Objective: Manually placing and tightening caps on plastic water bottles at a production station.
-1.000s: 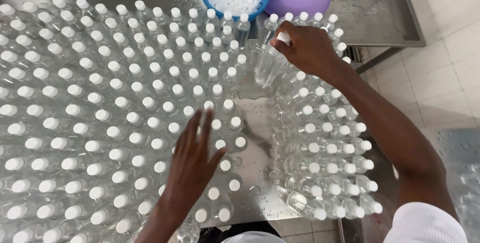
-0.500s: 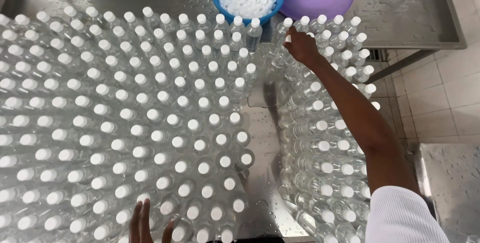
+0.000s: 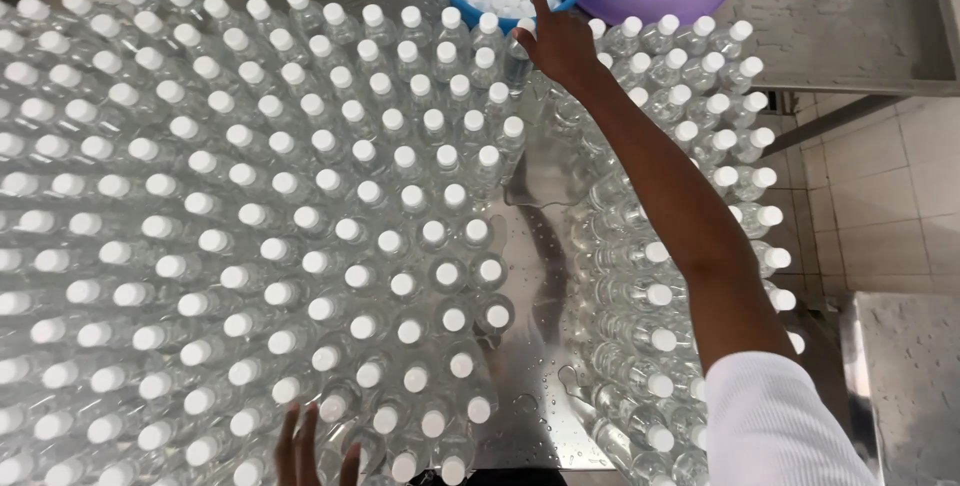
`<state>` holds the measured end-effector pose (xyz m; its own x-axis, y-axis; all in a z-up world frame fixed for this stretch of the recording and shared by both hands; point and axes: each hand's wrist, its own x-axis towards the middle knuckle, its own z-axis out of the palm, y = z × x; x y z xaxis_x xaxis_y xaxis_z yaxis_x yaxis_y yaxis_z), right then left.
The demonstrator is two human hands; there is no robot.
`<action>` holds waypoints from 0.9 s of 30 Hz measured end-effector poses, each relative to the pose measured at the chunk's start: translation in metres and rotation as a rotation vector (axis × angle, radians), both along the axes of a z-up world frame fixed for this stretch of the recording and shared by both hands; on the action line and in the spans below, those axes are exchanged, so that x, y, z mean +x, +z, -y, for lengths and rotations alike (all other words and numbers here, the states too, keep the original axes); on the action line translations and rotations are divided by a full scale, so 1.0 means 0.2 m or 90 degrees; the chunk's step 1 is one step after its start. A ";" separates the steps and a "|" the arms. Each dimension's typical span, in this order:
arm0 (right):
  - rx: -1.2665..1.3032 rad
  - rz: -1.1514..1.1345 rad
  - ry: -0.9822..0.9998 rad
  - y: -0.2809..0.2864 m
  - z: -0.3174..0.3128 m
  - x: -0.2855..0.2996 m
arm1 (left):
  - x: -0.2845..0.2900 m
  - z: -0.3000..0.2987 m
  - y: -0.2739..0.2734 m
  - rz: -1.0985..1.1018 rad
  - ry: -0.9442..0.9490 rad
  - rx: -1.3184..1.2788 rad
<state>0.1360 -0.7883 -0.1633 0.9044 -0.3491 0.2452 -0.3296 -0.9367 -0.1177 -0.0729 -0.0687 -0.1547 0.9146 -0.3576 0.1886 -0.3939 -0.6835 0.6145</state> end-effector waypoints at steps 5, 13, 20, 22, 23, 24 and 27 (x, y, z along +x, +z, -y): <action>0.087 -0.026 -0.038 -0.25 0.09 0.12 | -0.05 -0.03 0.06 -0.024 -0.014 -0.003; 0.052 0.070 -0.019 0.59 -0.40 -0.36 | -0.01 0.10 0.21 0.003 -0.036 -0.139; 0.215 -0.013 0.006 1.61 -1.40 -0.92 | 0.24 0.39 0.59 -0.012 -0.320 -0.207; 0.307 -0.046 -0.011 1.68 -1.61 -0.96 | 0.34 0.42 0.73 0.052 -0.342 -0.255; 0.469 -0.046 0.047 1.66 -1.70 -0.96 | 0.39 0.41 0.78 0.001 -0.373 -0.279; 0.630 -0.050 0.107 1.64 -1.78 -0.97 | 0.44 0.39 0.83 -0.051 -0.405 -0.302; 0.779 -0.115 0.175 1.48 -2.03 -0.91 | 0.48 0.26 0.91 -0.501 -0.537 -0.201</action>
<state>-0.0467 -0.3829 0.1324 0.9695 -0.0557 -0.2385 -0.2443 -0.2881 -0.9259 0.0235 -0.1202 0.0275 0.3177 -0.9391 -0.1307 -0.0865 -0.1660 0.9823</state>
